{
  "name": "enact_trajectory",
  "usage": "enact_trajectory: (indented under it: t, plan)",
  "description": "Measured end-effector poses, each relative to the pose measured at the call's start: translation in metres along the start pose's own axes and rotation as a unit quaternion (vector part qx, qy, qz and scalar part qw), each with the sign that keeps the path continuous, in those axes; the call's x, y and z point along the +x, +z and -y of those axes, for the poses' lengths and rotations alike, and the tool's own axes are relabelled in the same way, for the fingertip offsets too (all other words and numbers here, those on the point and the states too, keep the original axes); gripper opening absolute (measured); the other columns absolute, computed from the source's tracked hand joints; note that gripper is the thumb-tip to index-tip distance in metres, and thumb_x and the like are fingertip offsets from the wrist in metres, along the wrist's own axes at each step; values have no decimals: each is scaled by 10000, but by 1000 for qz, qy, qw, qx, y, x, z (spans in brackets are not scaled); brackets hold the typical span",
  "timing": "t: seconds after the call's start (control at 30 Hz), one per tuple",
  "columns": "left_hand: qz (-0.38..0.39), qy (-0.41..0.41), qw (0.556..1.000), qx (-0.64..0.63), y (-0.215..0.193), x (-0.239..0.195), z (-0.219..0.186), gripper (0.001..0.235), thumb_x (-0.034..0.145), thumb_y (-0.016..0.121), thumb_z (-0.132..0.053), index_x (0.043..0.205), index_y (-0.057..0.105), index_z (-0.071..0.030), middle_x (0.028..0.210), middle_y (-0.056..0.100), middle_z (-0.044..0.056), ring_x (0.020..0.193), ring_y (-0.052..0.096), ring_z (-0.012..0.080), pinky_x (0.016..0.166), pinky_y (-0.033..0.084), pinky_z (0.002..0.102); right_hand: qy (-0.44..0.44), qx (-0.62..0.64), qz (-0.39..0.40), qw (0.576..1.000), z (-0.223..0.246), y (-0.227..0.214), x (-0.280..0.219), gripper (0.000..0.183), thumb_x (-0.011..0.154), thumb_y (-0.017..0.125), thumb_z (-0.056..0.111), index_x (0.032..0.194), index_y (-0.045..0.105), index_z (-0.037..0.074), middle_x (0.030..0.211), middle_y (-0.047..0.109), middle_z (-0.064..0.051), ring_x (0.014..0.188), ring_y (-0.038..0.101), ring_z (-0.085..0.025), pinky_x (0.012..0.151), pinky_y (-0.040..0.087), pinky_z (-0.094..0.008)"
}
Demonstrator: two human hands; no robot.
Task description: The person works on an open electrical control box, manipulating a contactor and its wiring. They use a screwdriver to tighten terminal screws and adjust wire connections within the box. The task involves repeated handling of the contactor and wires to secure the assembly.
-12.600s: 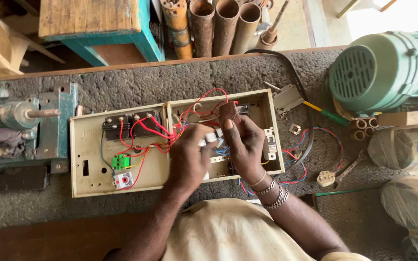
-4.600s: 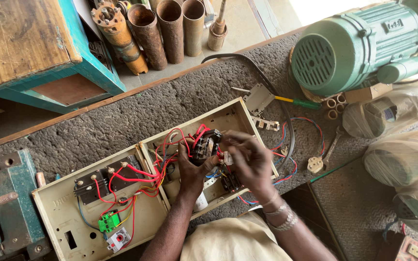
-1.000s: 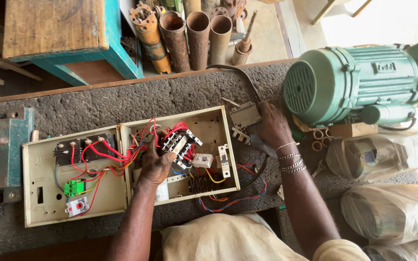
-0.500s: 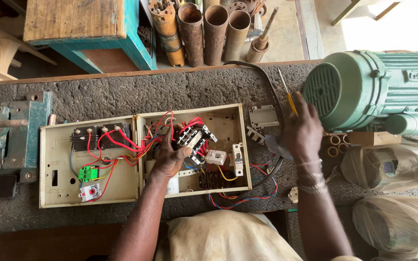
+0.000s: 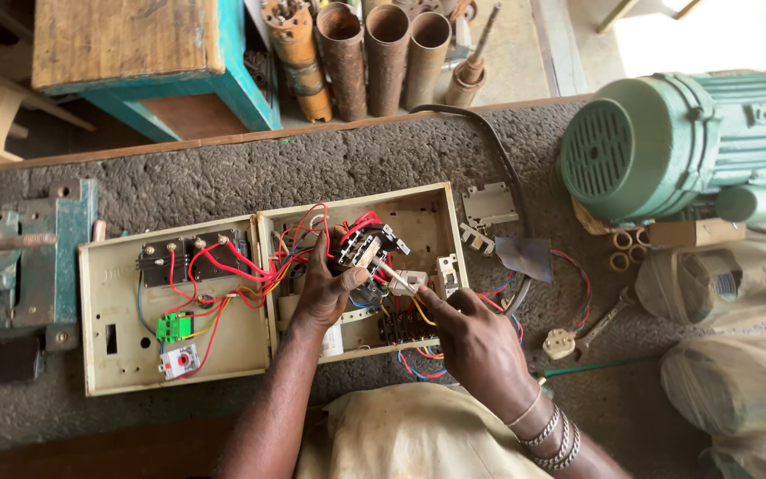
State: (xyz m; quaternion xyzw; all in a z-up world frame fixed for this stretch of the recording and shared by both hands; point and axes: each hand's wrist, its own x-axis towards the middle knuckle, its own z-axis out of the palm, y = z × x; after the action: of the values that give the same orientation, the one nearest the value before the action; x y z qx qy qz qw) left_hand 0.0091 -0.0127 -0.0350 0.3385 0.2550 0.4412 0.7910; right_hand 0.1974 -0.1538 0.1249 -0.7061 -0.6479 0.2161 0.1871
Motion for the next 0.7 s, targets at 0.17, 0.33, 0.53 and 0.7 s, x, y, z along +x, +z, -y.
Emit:
enact_trajectory:
  t: [0.17, 0.33, 0.53, 0.7]
  plan:
    - [3, 5, 1000, -8, -2, 1, 0, 766, 632, 976, -224, 1219, 498, -103, 1095, 584, 10, 1059, 593, 146, 1004, 504, 325, -39, 142, -56, 987, -11, -7, 0, 564, 824, 661, 4, 1374, 662, 127, 913, 680, -131, 679, 663, -293, 589, 555, -401]
    - [12, 2, 1000, -3, -7, -3, -2, 758, 642, 974, -244, 1225, 512, -98, 1077, 583, 10, 1037, 594, 141, 980, 516, 333, -45, 747, -102, 655, -48, -19, 5, 339, 1048, 630, 84, 1375, 635, -4, 1004, 735, -226, 799, 716, -247, 651, 598, -331]
    - [6, -12, 1000, 0, -5, 0, -6, 734, 622, 979, -254, 1170, 510, -116, 1037, 594, 21, 999, 610, 155, 937, 544, 353, -102, 635, -144, 752, -54, 30, 22, 288, 1103, 600, 180, 1310, 661, -11, 1056, 737, -163, 932, 733, -251, 876, 626, -377]
    - [3, -24, 1000, -9, -7, -1, -5, 700, 614, 960, -237, 1144, 518, -123, 1041, 613, 28, 1010, 628, 162, 950, 555, 341, 18, 679, -155, 717, -68, 45, 56, 248, 1066, 603, 215, 1142, 633, -19, 1085, 699, -117, 1001, 733, -227, 905, 643, -408]
